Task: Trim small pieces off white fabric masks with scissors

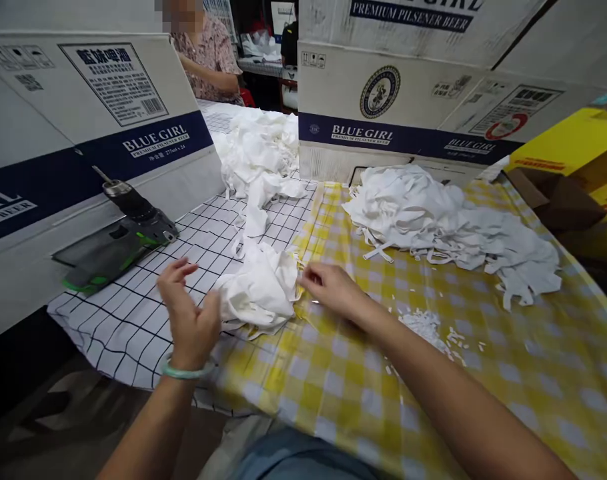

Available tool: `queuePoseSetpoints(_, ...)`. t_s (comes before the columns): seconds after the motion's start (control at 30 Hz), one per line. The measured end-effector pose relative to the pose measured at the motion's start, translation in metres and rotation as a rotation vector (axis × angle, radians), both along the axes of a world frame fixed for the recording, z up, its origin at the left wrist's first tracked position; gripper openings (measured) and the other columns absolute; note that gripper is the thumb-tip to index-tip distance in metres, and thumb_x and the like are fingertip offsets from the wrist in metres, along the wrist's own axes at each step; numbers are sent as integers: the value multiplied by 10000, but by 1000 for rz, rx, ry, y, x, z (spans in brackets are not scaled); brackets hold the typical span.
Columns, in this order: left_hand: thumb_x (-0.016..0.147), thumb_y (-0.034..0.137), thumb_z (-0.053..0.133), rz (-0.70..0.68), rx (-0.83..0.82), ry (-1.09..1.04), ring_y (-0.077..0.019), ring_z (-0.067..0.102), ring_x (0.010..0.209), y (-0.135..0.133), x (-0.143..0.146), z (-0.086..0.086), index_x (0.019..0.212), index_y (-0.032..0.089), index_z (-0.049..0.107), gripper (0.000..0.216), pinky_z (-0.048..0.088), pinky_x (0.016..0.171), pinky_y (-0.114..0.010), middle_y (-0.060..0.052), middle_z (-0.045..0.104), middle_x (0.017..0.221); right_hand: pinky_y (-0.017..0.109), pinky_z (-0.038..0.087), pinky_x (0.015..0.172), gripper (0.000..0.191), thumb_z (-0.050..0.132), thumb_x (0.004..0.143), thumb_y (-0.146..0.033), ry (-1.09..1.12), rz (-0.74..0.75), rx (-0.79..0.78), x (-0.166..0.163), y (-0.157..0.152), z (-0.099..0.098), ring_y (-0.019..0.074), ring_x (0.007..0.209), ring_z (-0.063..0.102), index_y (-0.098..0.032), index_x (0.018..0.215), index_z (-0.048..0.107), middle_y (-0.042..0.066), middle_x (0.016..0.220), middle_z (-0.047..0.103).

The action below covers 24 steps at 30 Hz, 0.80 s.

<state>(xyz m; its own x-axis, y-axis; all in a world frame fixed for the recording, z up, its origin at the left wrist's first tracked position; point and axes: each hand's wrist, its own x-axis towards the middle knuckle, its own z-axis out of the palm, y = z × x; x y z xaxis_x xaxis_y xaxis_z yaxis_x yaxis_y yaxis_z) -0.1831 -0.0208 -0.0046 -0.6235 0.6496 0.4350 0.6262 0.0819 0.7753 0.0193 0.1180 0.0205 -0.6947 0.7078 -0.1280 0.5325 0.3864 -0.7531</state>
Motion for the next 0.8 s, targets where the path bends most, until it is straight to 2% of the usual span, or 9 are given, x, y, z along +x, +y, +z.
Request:
queuePoseSetpoints(0.07, 814, 154, 568, -166, 21, 226, -299, 378, 1352, 9, 19, 5, 1209, 187, 471, 407, 288, 1150, -498, -155, 442, 1391, 342, 437, 828, 76, 624, 816, -235, 66, -137, 118, -21, 11, -13, 186, 860, 556, -186, 873, 618, 30, 889, 632)
queuePoseSetpoints(0.1, 832, 169, 566, -242, 3, 295, -297, 412, 1325, 14, 27, 6, 1210, 182, 480, 388, 308, 1142, -495, -155, 476, 1367, 374, 420, 897, 121, 663, 760, -185, 83, -166, 144, -32, 16, -19, 209, 943, 550, -184, 871, 618, 47, 944, 634)
queuePoseSetpoints(0.2, 861, 183, 552, -345, -82, 348, -278, 530, 1192, 27, 30, -3, 1121, 186, 545, 260, 425, 1051, -454, -135, 588, 1234, 414, 394, 957, 103, 676, 727, -164, 133, -202, 161, -51, 26, -29, 240, 1022, 532, -180, 764, 581, 68, 950, 627)
queuePoseSetpoints(0.3, 844, 198, 581, -371, -145, 360, -290, 603, 1017, 33, 14, -12, 928, 198, 613, 90, 493, 913, -461, -118, 657, 1065, 338, 449, 857, 99, 581, 854, -273, 227, -205, 157, -45, 26, -14, 181, 904, 574, -201, 802, 538, 19, 879, 614)
queuePoseSetpoints(0.4, 872, 234, 563, -260, -101, 335, -325, 563, 1056, 28, 11, -2, 909, 185, 628, 90, 445, 939, -524, -150, 637, 1066, 263, 467, 667, 143, 532, 908, -354, 445, -196, 69, -33, 16, 23, 127, 678, 581, -222, 880, 482, -48, 724, 541)
queuePoseSetpoints(0.47, 917, 293, 535, -271, -32, 170, -290, 569, 1004, 18, 23, 14, 883, 183, 633, 151, 451, 923, -481, -129, 632, 986, 246, 449, 591, 138, 545, 906, -336, 598, -186, 45, -28, 1, 47, 112, 597, 556, -226, 878, 465, -62, 676, 500)
queuePoseSetpoints(0.57, 987, 468, 389, -542, -19, -426, -206, 598, 803, 2, 48, 36, 850, 192, 658, 409, 506, 772, -368, -75, 643, 844, 242, 432, 558, 74, 553, 884, -229, 611, -105, 259, -23, -38, 61, 111, 607, 540, -234, 857, 484, -37, 715, 535)
queuePoseSetpoints(0.67, 932, 531, 491, -613, -95, -960, -175, 626, 733, -7, 61, 42, 931, 195, 671, 381, 529, 681, -311, -45, 679, 820, 263, 411, 546, 128, 511, 828, -111, 493, 80, 535, -14, -88, 40, 129, 585, 532, -237, 834, 494, -28, 660, 559)
queuePoseSetpoints(0.8, 744, 376, 764, -511, -216, -1203, -160, 654, 681, -4, 58, 35, 885, 171, 672, 265, 538, 596, -253, -20, 692, 736, 274, 420, 532, 65, 542, 848, -164, 449, 282, 490, 6, -125, 5, 141, 581, 564, -226, 851, 522, -12, 663, 617)
